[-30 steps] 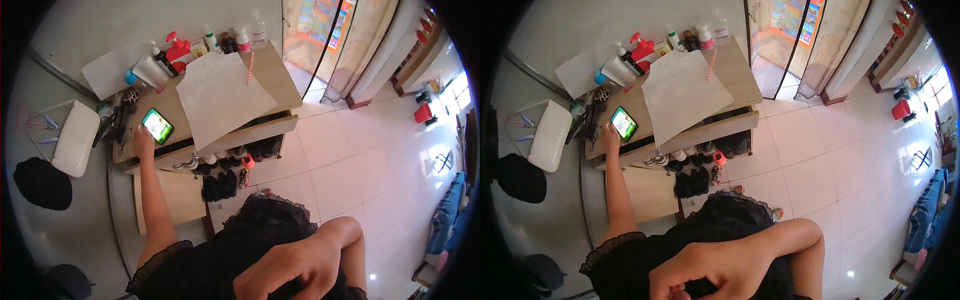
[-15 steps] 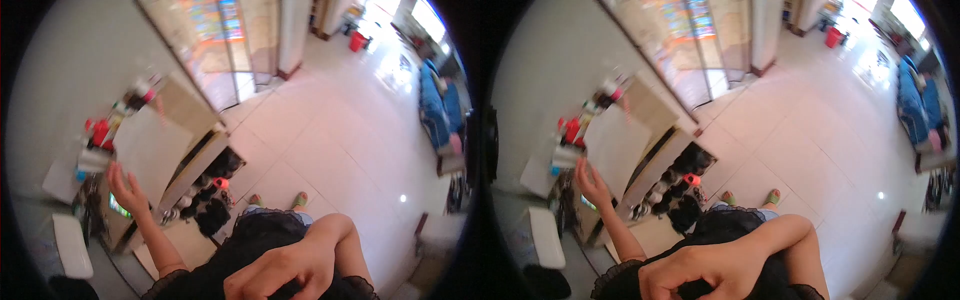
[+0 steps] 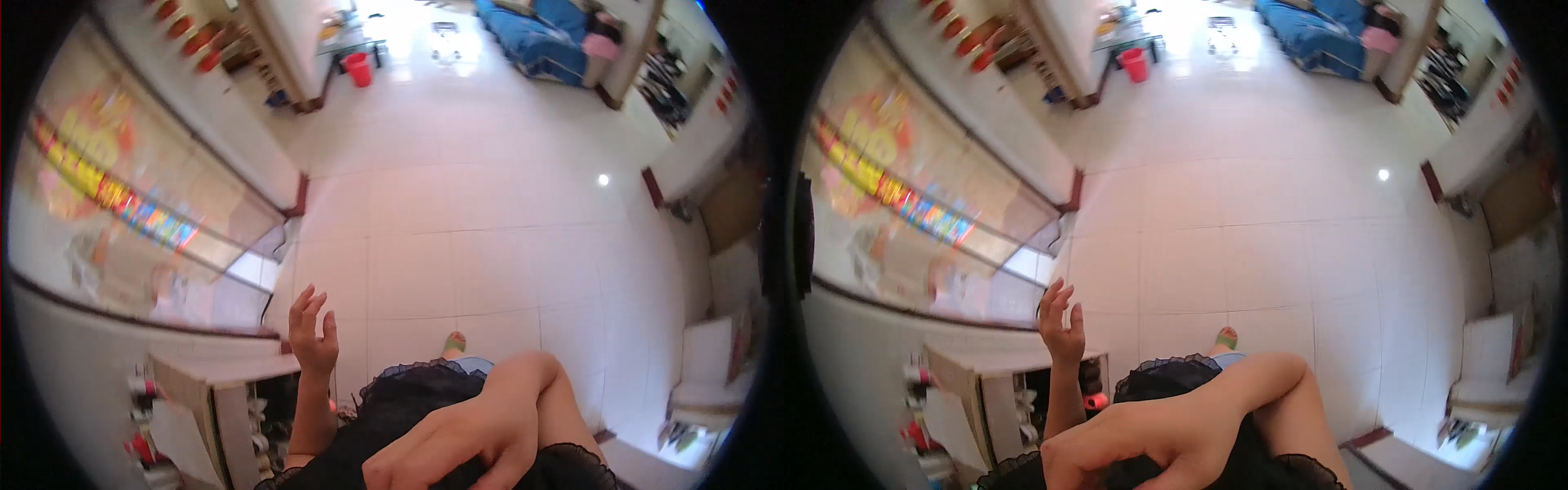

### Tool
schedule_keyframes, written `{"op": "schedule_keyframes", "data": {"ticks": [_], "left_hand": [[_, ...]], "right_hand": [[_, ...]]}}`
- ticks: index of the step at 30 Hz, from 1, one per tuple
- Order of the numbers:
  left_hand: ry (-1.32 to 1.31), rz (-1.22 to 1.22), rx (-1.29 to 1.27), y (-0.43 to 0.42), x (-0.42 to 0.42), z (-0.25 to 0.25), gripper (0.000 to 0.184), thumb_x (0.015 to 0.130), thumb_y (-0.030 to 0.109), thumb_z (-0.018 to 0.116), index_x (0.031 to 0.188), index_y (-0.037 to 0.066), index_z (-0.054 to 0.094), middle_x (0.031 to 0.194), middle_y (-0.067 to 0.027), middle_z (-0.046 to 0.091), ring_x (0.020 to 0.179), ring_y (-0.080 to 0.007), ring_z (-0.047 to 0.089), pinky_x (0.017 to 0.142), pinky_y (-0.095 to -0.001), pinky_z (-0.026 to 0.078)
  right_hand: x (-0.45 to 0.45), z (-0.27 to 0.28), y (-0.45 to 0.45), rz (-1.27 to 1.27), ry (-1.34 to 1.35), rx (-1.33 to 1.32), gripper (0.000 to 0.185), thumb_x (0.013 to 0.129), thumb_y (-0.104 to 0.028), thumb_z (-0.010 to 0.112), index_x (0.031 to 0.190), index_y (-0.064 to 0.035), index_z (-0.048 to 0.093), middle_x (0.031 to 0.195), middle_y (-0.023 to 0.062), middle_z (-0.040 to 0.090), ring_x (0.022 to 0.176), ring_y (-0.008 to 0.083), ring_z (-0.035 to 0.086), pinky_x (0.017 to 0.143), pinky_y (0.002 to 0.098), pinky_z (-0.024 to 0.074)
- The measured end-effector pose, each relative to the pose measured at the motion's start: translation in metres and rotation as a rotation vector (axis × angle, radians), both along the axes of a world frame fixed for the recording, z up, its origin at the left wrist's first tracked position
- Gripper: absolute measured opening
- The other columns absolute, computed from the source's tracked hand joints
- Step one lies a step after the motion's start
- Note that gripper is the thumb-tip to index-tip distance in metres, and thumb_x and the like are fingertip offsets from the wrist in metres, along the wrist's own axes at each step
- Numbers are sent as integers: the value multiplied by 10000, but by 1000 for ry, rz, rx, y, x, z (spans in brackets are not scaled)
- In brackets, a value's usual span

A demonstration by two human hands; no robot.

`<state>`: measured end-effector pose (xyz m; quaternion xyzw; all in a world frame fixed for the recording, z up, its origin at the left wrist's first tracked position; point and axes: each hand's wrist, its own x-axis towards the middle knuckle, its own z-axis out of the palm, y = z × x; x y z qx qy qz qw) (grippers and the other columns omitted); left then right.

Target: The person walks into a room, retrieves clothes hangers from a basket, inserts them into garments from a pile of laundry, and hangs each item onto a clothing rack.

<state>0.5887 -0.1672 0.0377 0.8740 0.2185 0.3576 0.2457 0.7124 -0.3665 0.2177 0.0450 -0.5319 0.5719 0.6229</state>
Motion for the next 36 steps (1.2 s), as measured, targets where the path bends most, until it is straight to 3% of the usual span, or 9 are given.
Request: {"op": "schedule_keyframes", "data": {"ticks": [3, 9, 11, 15, 18, 21, 25, 30, 36], "left_hand": [[28, -137, -15, -24, 84, -8, 283, 783, -2, 621, 1064, 24, 623, 1201, -166, 561, 1087, -316, 558, 897, -377, 467], [79, -384, -32, -41, 232, -16, 281, 778, -1, 630, 1057, 37, 625, 1185, -157, 571, 1082, -321, 562, 883, -379, 476], [93, -444, 28, -46, 278, -23, 299, 794, -18, 614, 1083, 57, 618, 1238, -130, 552, 1049, -261, 581, 747, -320, 523], [112, -478, 17, -44, 362, -39, 299, 792, -20, 616, 1080, 57, 619, 1229, -126, 558, 1049, -255, 582, 727, -313, 527], [113, -468, -23, -37, 433, -55, 279, 784, 0, 626, 1058, 50, 628, 1188, -144, 573, 1032, -303, 591, 811, -360, 505], [146, -459, -160, -15, 506, -64, 288, 786, 7, 631, 1066, 73, 632, 1181, -131, 579, 967, -272, 616, 691, -331, 534], [170, -562, -164, -19, 627, -47, 286, 786, 8, 632, 1064, 73, 631, 1179, -124, 582, 955, -262, 619, 699, -332, 535], [106, -777, -55, -58, 779, -28, 270, 788, 17, 635, 1049, 84, 633, 1164, -115, 595, 1009, -290, 604, 803, -359, 512], [65, -908, 33, -143, 941, -39, 264, 801, 10, 620, 1059, 68, 636, 1187, -113, 588, 989, -249, 611, 708, -322, 540]], "right_hand": [[49, 2, -41, -291, 17, 102, 162, 908, -107, 557, 930, 45, 608, 958, 152, 581, 865, 274, 581, 757, 332, 467], [156, -6, -69, -506, -106, 76, 207, 921, -150, 549, 961, 44, 608, 955, 152, 577, 886, 280, 577, 780, 336, 465], [191, -8, -73, -544, -41, 91, 208, 922, -156, 550, 961, 40, 610, 976, 151, 572, 884, 275, 579, 782, 334, 467], [264, -14, -69, -657, 32, 123, 199, 920, -160, 556, 949, 29, 611, 1009, 146, 559, 879, 263, 579, 777, 331, 469], [336, -18, -62, -662, -25, 132, 194, 915, -157, 565, 954, 28, 610, 1020, 145, 554, 884, 257, 577, 785, 331, 467], [406, -11, -40, -614, -97, 110, 186, 907, -145, 576, 963, 30, 611, 1013, 145, 555, 889, 259, 574, 791, 330, 467], [502, 12, -41, -658, -48, 94, 161, 894, -123, 591, 955, 25, 607, 1006, 148, 557, 883, 251, 578, 775, 320, 472], [605, 10, -74, -846, -55, 135, 138, 889, -112, 594, 940, 16, 604, 1013, 156, 561, 881, 248, 582, 766, 316, 474], [741, -16, -151, -908, -123, 253, 176, 899, -151, 592, 928, 22, 593, 991, 149, 557, 847, 242, 563, 740, 319, 464]]}}
